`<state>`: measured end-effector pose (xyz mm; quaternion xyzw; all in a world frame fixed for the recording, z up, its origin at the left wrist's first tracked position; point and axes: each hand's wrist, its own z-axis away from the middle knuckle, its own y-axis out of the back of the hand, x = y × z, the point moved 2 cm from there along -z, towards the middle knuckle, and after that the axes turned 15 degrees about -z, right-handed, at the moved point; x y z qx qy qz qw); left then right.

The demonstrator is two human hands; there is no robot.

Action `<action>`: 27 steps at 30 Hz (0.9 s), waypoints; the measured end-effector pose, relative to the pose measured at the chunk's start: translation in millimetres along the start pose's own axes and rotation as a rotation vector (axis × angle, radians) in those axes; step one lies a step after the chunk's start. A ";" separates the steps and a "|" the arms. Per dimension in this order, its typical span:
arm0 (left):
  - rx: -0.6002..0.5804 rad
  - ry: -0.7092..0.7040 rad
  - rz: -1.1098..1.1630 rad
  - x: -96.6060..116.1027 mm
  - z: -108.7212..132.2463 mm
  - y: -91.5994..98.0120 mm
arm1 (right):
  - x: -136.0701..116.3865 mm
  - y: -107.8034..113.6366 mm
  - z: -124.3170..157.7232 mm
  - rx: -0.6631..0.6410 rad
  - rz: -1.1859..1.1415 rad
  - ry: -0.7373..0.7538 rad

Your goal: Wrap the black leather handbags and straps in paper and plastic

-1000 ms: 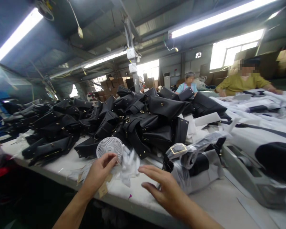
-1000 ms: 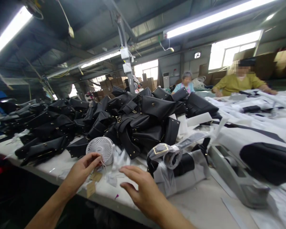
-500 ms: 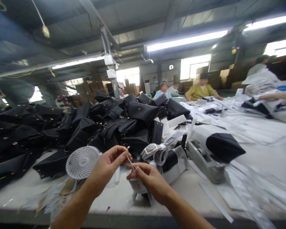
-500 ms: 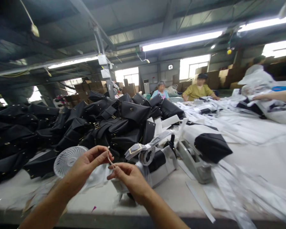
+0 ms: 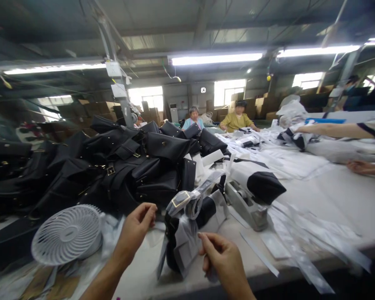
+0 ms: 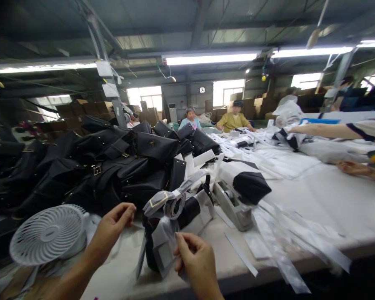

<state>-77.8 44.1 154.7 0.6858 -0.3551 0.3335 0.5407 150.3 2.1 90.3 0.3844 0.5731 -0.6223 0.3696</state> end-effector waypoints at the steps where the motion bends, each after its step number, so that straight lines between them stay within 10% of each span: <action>1: -0.037 -0.009 0.007 -1.4 -5.7 -0.4 | -2.0 -5.0 -3.0 0.006 0.013 0.013; 12: -0.758 -0.213 0.017 9.8 -58.4 -16.7 | -2.6 -54.8 -29.9 -0.103 0.258 0.172; 27: -0.668 -0.316 -0.045 5.3 -67.9 -17.8 | -0.3 -57.0 -39.9 -0.115 0.323 0.198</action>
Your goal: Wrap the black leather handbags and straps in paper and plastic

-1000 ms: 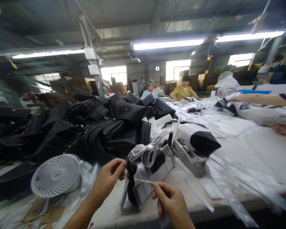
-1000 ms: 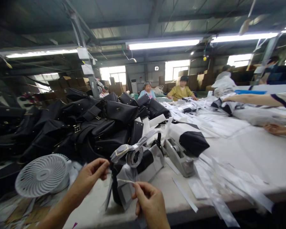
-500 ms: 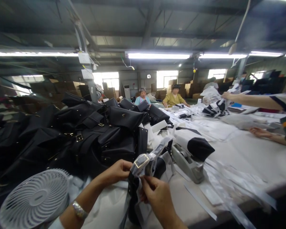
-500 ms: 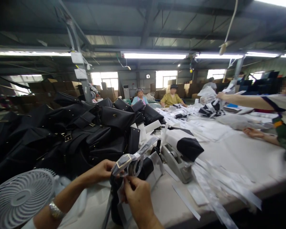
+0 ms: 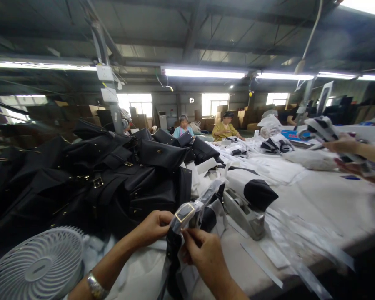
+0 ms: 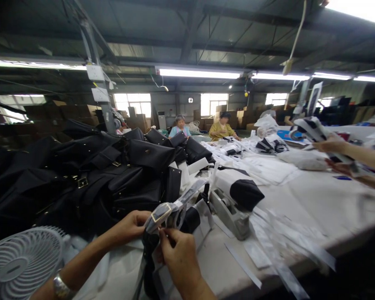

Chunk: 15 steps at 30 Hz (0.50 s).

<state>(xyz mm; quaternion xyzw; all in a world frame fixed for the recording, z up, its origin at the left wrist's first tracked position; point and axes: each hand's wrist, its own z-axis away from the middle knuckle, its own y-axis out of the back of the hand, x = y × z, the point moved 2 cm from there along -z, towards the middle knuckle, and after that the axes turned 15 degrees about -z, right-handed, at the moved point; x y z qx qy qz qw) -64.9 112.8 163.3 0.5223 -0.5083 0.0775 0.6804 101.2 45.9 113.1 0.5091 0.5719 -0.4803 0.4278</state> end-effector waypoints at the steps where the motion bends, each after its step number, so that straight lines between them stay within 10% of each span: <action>1: 0.018 0.007 -0.006 1.7 1.4 0.7 | -0.8 0.0 0.2 -0.016 -0.010 -0.014; 15: 0.184 0.258 0.468 -5.5 29.8 -14.3 | -17.6 22.4 18.0 -0.277 0.021 0.120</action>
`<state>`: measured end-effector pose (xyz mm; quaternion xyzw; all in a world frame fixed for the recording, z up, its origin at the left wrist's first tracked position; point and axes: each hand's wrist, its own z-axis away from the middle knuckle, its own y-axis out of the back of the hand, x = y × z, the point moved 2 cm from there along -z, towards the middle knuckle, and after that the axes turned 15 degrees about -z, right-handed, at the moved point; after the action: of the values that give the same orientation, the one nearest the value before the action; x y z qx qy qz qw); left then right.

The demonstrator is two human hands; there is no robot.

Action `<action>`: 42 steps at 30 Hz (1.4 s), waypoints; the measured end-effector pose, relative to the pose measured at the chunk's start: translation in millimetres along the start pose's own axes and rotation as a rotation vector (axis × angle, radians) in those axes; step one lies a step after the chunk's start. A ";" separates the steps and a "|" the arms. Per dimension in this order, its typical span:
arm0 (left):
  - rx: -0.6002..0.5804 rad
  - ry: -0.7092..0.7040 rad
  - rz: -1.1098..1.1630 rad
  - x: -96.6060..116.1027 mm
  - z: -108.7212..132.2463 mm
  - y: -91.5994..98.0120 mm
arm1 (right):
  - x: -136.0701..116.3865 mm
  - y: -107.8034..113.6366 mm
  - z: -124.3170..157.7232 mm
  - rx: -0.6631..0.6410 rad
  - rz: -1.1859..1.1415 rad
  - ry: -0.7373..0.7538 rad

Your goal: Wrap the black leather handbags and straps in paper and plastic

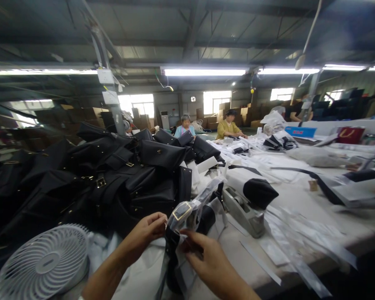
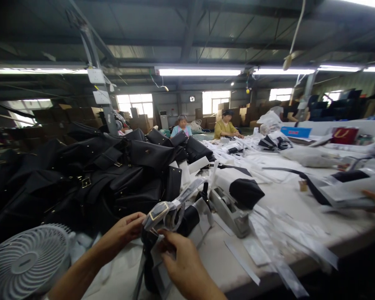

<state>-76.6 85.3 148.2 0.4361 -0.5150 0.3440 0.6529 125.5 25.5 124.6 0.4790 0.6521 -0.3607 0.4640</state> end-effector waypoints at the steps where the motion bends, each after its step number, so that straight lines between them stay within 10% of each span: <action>1: 0.017 0.002 0.040 -2.3 2.0 -2.0 | 1.4 0.6 1.2 -0.002 0.024 0.031; 15: 0.253 -0.058 0.536 -3.5 13.1 -12.9 | 4.9 11.4 6.7 0.075 0.313 0.180; 23: 0.367 -0.059 0.638 -13.0 29.9 -9.2 | -2.0 11.7 21.7 0.216 0.097 0.329; 29: 0.405 -0.106 0.484 -19.8 38.0 -23.4 | -13.1 -10.2 11.6 -0.008 -0.006 0.538; 42: 0.520 -0.361 -0.012 -8.6 61.4 -18.5 | -48.1 -44.5 -14.4 -0.030 0.639 0.495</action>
<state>-84.9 21.5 141.4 0.6453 -0.5147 0.3775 0.4197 84.4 12.2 176.0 0.7231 0.5678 -0.0626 0.3885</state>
